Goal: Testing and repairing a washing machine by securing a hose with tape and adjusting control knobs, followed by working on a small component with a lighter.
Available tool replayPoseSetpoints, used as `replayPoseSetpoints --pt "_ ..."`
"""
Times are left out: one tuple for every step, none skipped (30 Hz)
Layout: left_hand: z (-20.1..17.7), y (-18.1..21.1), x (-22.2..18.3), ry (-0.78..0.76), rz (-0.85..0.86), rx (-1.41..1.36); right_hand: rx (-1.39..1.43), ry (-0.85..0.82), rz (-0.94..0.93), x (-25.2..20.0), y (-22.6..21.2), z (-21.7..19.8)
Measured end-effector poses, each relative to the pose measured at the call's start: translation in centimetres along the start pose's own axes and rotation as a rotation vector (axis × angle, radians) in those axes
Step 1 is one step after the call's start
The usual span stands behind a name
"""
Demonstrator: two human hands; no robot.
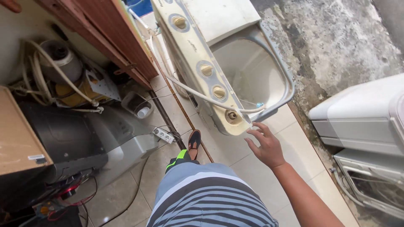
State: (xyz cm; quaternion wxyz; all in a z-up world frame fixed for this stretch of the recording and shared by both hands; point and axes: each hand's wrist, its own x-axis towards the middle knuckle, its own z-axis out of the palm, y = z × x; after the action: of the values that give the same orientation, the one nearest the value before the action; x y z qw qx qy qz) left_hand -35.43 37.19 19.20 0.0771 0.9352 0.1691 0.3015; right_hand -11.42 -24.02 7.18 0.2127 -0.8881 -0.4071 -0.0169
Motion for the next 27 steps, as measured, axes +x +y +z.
replayPoseSetpoints --pt "-0.2 4.1 0.3 -0.004 0.028 -0.050 0.060 0.018 0.052 0.3 -0.3 -0.2" --pt "-1.2 8.5 0.3 -0.007 0.049 -0.096 0.121 0.036 0.097 0.7 -0.4 -0.4" --pt "1.3 10.6 0.5 -0.010 0.070 -0.143 0.114 0.043 0.117 0.5 -0.4 0.1" --pt "3.4 12.7 0.6 -0.005 0.089 -0.186 0.212 0.119 0.194 0.8 -0.4 0.5" --pt "5.2 14.9 0.6 -0.001 0.107 -0.229 0.309 0.196 0.268 1.1 -0.4 0.9" --pt "10.4 18.8 1.4 0.004 0.118 -0.238 0.302 0.208 0.273 1.4 -0.6 1.0" --pt "14.9 23.3 1.2 -0.249 0.142 -0.395 0.351 0.232 0.322 1.7 -0.8 1.0" --pt "18.6 28.0 0.2 -0.507 0.170 -0.544 0.402 0.257 0.370 2.2 -1.0 1.1" --pt "21.9 30.1 -0.2 -0.503 0.184 -0.548 0.396 0.270 0.373 2.3 -1.1 1.1" --pt "25.0 32.4 -0.6 -0.651 0.335 -0.486 0.407 0.268 0.410 2.3 -1.3 1.1" --pt "28.2 34.7 -1.1 -0.794 0.488 -0.417 0.418 0.267 0.446 2.4 -1.4 1.1" --pt "30.7 35.2 -1.8 -0.797 0.498 -0.424 0.412 0.272 0.455 2.1 -1.0 1.6" --pt "33.2 35.7 -2.5 -0.832 0.540 -0.321 0.446 0.261 0.517 1.9 -0.6 2.0" --pt "35.8 36.3 -3.0 -0.860 0.583 -0.214 0.480 0.255 0.577 2.0 -0.1 2.4" --pt "36.1 36.6 -2.5 -0.858 0.595 -0.218 0.475 0.265 0.584 2.3 0.4 2.4" --pt "36.3 36.7 -2.4 -0.930 0.534 -0.225 0.449 0.272 0.579 2.4 0.5 2.5" --pt "36.6 36.8 -2.4 -1.001 0.472 -0.229 0.424 0.279 0.574 2.4 0.7 2.6" --pt "37.0 36.7 -2.4 -1.012 0.487 -0.229 0.426 0.285 0.592 2.5 0.7 2.7" --pt "37.5 36.5 -2.5 -1.024 0.436 -0.259 0.394 0.293 0.584 2.5 0.7 2.8" --pt "38.1 36.4 -2.4 -1.031 0.384 -0.289 0.360 0.301 0.574 2.7 0.8 2.8" --pt "38.4 36.4 -2.5 -1.040 0.398 -0.290 0.360 0.308 0.589 2.8 0.8 3.1" --pt "38.7 36.6 -2.6 -1.012 0.384 -0.273 0.334 0.328 0.573 2.9 0.9 3.4" --pt "39.0 36.6 -2.7 -0.984 0.371 -0.256 0.307 0.347 0.557 2.9 1.0 3.6" --pt "38.7 36.7 -2.8 -0.987 0.376 -0.258 0.306 0.349 0.563 3.1 1.1 3.5" --pt "38.4 36.8 -2.9 -0.989 0.337 -0.285 0.282 0.358 0.530 3.4 1.2 3.4" --pt "38.1 36.6 -3.0 -0.991 0.295 -0.308 0.263 0.366 0.495 3.6 1.2 3.4" --pt "37.6 36.7 -3.1 -0.995 0.297 -0.307 0.265 0.365 0.499 3.4 1.6 3.6"
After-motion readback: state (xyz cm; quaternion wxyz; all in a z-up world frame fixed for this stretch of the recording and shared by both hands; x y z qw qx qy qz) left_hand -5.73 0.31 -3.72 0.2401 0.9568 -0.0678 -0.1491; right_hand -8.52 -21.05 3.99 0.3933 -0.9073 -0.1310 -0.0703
